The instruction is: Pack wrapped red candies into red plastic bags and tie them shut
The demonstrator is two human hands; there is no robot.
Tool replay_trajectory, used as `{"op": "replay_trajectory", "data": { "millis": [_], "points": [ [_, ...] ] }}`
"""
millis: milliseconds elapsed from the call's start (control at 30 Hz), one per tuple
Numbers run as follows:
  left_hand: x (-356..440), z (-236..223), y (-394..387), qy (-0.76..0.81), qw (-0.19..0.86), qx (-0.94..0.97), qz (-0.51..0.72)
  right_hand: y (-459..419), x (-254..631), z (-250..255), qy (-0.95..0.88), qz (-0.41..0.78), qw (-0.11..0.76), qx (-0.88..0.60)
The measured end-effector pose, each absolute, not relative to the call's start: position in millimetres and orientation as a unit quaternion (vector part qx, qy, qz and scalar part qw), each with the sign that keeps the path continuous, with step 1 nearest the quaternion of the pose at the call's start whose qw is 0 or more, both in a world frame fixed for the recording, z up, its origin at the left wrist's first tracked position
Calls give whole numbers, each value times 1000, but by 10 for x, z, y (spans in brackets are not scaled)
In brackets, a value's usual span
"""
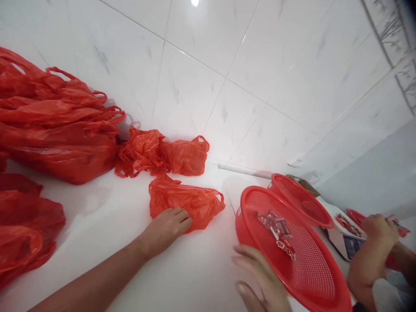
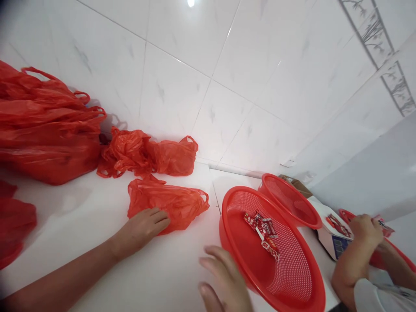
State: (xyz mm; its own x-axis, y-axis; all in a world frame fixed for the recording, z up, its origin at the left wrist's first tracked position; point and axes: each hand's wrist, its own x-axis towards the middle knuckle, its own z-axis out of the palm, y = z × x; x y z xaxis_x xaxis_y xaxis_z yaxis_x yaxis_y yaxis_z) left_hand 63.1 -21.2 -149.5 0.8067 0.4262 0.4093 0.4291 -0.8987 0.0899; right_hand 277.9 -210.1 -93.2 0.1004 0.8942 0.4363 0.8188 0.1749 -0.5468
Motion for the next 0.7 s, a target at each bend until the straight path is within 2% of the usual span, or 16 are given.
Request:
{"op": "replay_trajectory", "data": {
  "millis": [133,267,333,467,700],
  "points": [
    [649,-1531,-294,-192,36,-957,-216,-1229,2285,-1017,-745,117,320,-574],
    [609,-1546,-396,-169,35,-961,-215,-505,2217,-1149,-759,67,149,-631],
    [574,-1530,-459,-175,14,-965,-193,-295,2268,-1202,-757,53,109,-641],
    [508,-1481,-536,-211,-13,-962,-172,-154,2399,-1279,-768,75,144,-620],
    [370,-1416,-339,-293,101,-866,-392,-203,2426,-1321,-762,39,184,-619]
  ]
}}
